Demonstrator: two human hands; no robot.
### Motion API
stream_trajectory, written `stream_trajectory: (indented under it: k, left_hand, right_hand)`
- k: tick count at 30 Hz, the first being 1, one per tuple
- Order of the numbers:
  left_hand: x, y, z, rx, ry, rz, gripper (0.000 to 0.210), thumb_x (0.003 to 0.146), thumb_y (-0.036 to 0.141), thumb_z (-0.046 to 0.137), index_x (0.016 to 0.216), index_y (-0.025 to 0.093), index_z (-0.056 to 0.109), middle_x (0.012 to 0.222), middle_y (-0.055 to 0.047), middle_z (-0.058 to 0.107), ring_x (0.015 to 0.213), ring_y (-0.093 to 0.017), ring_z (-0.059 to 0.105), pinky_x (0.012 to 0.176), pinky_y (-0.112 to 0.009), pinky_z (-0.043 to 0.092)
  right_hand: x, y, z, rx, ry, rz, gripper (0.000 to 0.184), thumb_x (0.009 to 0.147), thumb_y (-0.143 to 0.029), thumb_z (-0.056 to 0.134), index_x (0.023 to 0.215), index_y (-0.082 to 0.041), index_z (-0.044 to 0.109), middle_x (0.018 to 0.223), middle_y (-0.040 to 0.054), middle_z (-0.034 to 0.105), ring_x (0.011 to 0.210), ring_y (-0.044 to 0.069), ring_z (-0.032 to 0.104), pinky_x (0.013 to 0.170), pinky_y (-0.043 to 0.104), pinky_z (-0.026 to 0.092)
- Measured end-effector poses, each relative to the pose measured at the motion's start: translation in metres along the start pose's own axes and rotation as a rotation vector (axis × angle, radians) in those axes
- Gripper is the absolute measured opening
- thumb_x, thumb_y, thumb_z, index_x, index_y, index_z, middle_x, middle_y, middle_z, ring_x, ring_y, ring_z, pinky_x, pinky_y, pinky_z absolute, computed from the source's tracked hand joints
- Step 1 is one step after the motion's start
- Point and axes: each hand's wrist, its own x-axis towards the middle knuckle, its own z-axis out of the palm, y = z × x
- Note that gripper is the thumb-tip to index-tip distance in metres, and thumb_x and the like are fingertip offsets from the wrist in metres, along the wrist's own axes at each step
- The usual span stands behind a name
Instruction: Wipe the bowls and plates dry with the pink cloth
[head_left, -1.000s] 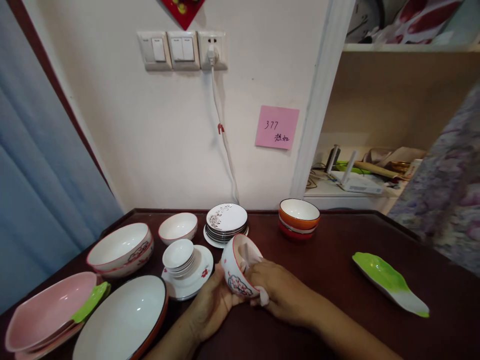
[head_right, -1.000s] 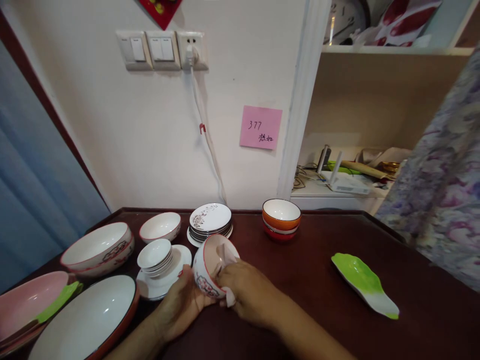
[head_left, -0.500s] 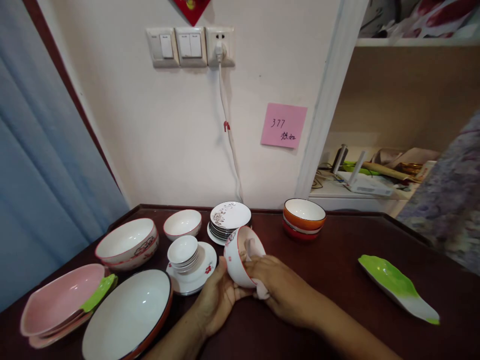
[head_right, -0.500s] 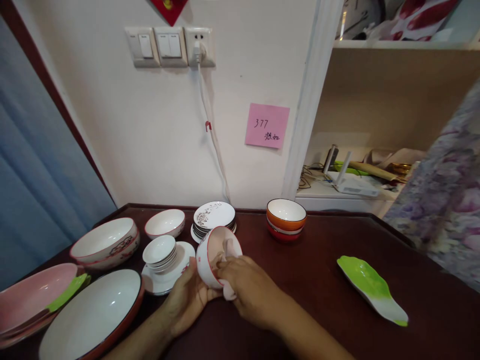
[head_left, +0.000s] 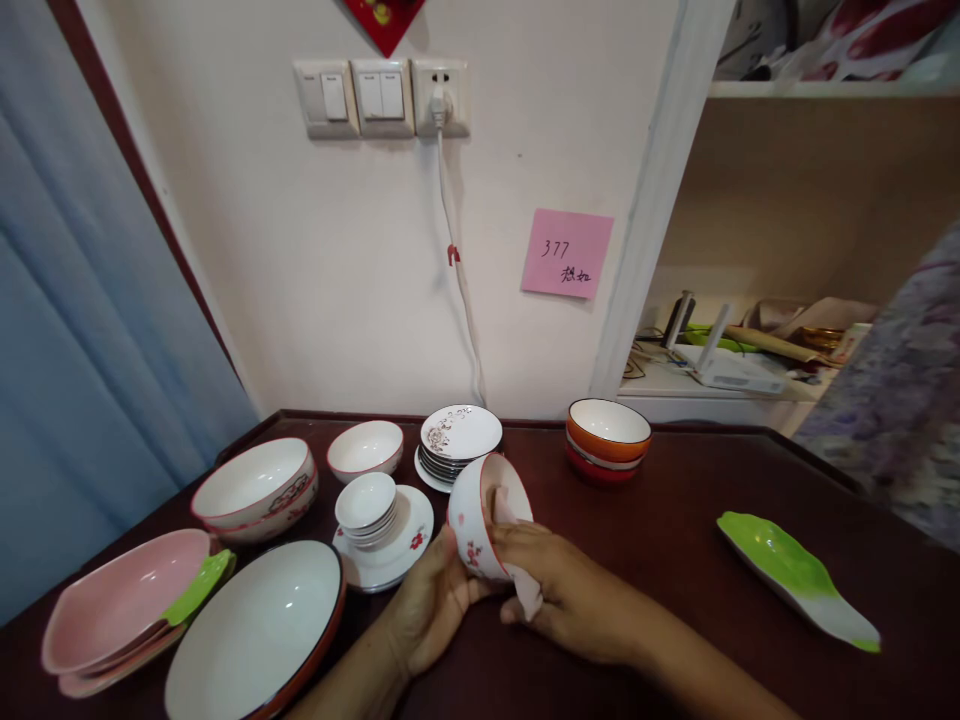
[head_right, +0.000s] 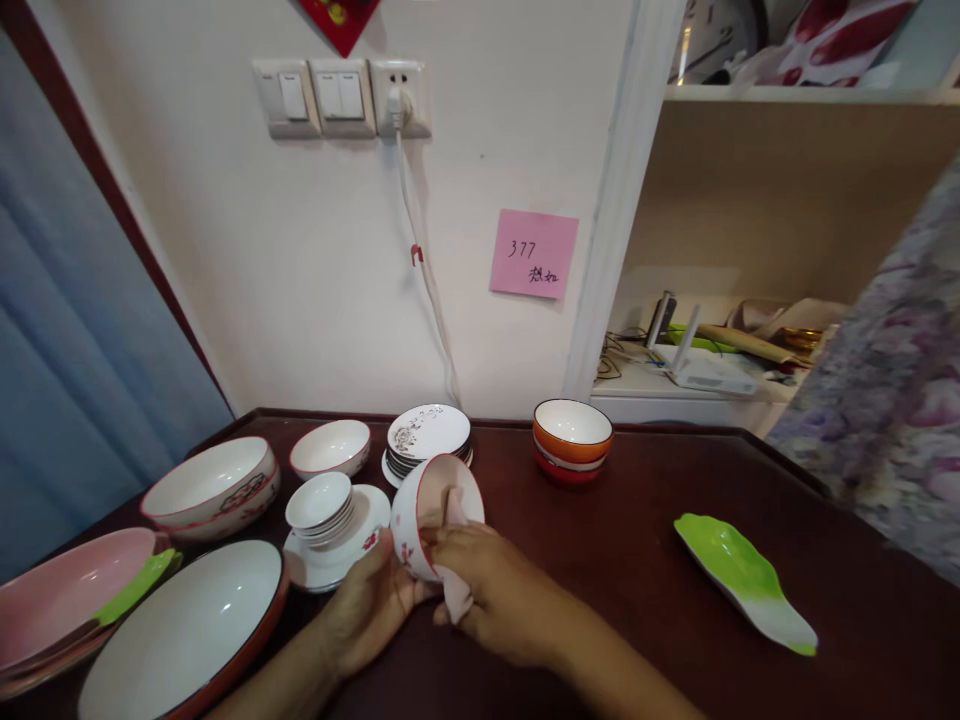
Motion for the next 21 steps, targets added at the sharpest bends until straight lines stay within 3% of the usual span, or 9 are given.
stream_trajectory:
  k: [3,5,8,10,12,14,16,18,21]
  left_hand:
    - [0.002,0.003,0.0,-0.049,-0.01,-0.091,0.069,0.088,0.065,0.033,0.124,0.013,0.06,0.117,-0.019,0.067,0.112,-0.033,0.059,0.095,-0.051,0.041]
    - [0.002,0.006,0.001,-0.039,-0.068,-0.1,0.069,0.084,0.067,0.042,0.125,0.014,0.059,0.121,-0.018,0.065,0.115,-0.034,0.057,0.096,-0.051,0.041]
    - [-0.001,0.007,0.003,0.026,-0.132,-0.036,0.062,0.074,0.04,0.073,0.13,0.022,0.055,0.131,-0.012,0.06,0.121,-0.03,0.052,0.099,-0.045,0.039]
    - [-0.003,0.006,0.004,0.045,-0.105,0.016,0.071,0.07,0.018,0.075,0.135,0.03,0.049,0.135,-0.007,0.057,0.121,-0.027,0.052,0.1,-0.042,0.038]
    - [-0.005,0.003,0.003,0.039,-0.059,0.039,0.073,0.073,0.011,0.07,0.137,0.034,0.045,0.134,-0.006,0.058,0.117,-0.025,0.055,0.099,-0.041,0.039]
    - [-0.005,0.001,0.002,0.036,-0.033,0.036,0.066,0.078,0.018,0.068,0.137,0.032,0.045,0.129,-0.008,0.062,0.114,-0.026,0.058,0.097,-0.042,0.041]
    - [-0.004,-0.001,0.001,0.031,-0.023,0.002,0.057,0.083,0.038,0.064,0.136,0.024,0.048,0.122,-0.012,0.067,0.11,-0.03,0.06,0.093,-0.045,0.044]
    - [-0.003,0.0,0.002,0.017,-0.01,-0.066,0.062,0.086,0.057,0.049,0.132,0.016,0.052,0.114,-0.018,0.07,0.106,-0.034,0.063,0.09,-0.049,0.046]
    - [-0.001,0.005,0.006,-0.026,-0.022,-0.146,0.076,0.085,0.069,0.033,0.129,0.011,0.056,0.111,-0.022,0.07,0.107,-0.037,0.062,0.089,-0.053,0.046]
  right_hand:
    - [0.0,0.002,-0.008,-0.157,-0.022,-0.004,0.032,0.085,-0.011,0.054,0.112,-0.026,0.063,0.121,0.006,0.065,0.122,0.023,0.051,0.107,0.041,0.029]
    - [-0.001,0.002,-0.01,-0.162,0.017,-0.004,0.031,0.086,-0.011,0.052,0.112,-0.025,0.063,0.121,0.0061,0.064,0.12,0.023,0.052,0.106,0.041,0.031]
    - [-0.002,0.003,-0.004,0.008,0.13,0.046,0.02,0.089,-0.015,0.051,0.104,-0.02,0.063,0.108,0.0061,0.067,0.098,0.02,0.059,0.088,0.032,0.044]
    - [-0.002,0.002,0.001,0.17,0.186,0.088,0.015,0.09,-0.019,0.053,0.102,-0.019,0.061,0.096,0.0039,0.066,0.083,0.017,0.058,0.075,0.027,0.046]
    - [-0.002,0.001,0.005,0.298,0.18,0.088,0.015,0.09,-0.026,0.056,0.101,-0.018,0.061,0.091,0.0021,0.063,0.077,0.015,0.055,0.07,0.025,0.046]
    - [-0.002,-0.001,0.004,0.341,0.103,0.065,0.019,0.087,-0.03,0.061,0.101,-0.018,0.063,0.094,0.002,0.063,0.082,0.016,0.056,0.074,0.026,0.046]
    - [-0.002,-0.004,-0.001,0.266,0.018,0.045,0.02,0.083,-0.028,0.066,0.101,-0.019,0.064,0.101,0.0034,0.064,0.091,0.019,0.058,0.083,0.029,0.046]
    - [-0.002,-0.007,-0.008,0.108,-0.033,0.025,0.018,0.084,-0.023,0.064,0.101,-0.02,0.065,0.107,0.0054,0.066,0.102,0.021,0.058,0.094,0.033,0.042]
    - [-0.004,-0.009,-0.013,-0.063,-0.035,-0.004,0.02,0.087,-0.016,0.055,0.103,-0.022,0.065,0.113,0.0065,0.067,0.11,0.022,0.058,0.1,0.035,0.038]
